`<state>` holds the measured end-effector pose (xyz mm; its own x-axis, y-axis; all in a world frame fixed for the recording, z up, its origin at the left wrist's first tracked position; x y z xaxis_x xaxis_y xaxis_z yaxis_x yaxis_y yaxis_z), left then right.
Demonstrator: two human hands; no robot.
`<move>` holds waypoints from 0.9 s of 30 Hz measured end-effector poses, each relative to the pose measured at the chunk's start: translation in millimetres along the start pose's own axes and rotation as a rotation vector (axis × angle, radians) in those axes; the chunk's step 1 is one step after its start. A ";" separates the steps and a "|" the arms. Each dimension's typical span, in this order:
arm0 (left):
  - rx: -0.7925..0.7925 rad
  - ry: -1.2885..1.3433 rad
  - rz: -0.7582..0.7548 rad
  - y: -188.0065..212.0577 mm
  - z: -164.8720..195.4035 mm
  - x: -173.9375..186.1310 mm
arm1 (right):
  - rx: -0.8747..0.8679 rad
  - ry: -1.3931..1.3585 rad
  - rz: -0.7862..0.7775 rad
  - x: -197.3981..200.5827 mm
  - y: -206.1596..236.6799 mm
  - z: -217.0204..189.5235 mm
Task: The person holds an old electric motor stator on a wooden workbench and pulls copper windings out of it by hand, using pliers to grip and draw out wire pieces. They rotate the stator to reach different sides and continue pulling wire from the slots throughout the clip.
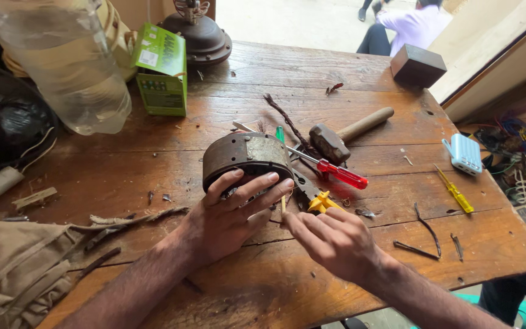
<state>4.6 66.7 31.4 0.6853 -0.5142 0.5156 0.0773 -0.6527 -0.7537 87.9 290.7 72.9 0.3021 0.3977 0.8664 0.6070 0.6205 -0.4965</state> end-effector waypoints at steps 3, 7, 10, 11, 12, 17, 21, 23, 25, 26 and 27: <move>-0.003 0.045 -0.017 0.9 0.0 0.8 | -0.390 -0.319 -0.094 -11.7 2.1 -1.3; -0.020 0.061 -0.047 2.1 -0.1 1.6 | -1.173 -1.206 -0.180 -20.7 9.1 -4.1; -0.037 0.030 -0.048 3.7 -1.8 1.7 | -1.101 -1.056 -0.124 -17.6 11.0 -8.3; -0.038 0.001 -0.038 4.1 -2.0 1.6 | -1.006 -0.874 -0.099 -16.3 11.6 -10.7; -0.045 -0.025 -0.031 4.4 -2.3 1.5 | -0.825 -0.671 -0.071 -12.6 11.6 -11.5; -0.071 -0.050 -0.046 2.8 -2.8 0.0 | -0.045 0.071 0.067 -2.9 9.4 -15.0; -0.049 -0.024 -0.035 1.3 -4.4 1.5 | -1.308 -1.205 -0.061 -12.3 8.9 -8.6; -0.051 -0.078 -0.039 1.9 -3.7 2.6 | -1.176 -1.027 -0.057 -8.3 7.4 -10.7; -0.057 -0.078 -0.031 2.0 -4.0 1.3 | -1.039 -0.846 -0.039 -3.3 6.2 -9.7; -0.048 -0.060 -0.026 2.4 -4.2 0.2 | -0.960 -0.754 -0.039 -1.6 5.6 -8.0; -0.039 -0.039 -0.024 2.7 -4.0 -0.9 | -0.821 -0.634 -0.016 0.3 4.6 -5.4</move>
<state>1.3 63.2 30.5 0.7116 -0.4767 0.5161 0.0663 -0.6857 -0.7248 94.8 290.0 71.1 -0.0087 0.8238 0.5669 0.9934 0.0719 -0.0893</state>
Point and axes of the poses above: each hand's wrist, its own y-axis away from the middle knuckle, its own x-axis out of the back of the hand, z = x × y, the point moved 1 cm from there along -y, towards the middle knuckle, and after that the axes turned 9 degrees about -y, right-handed, at the moved point
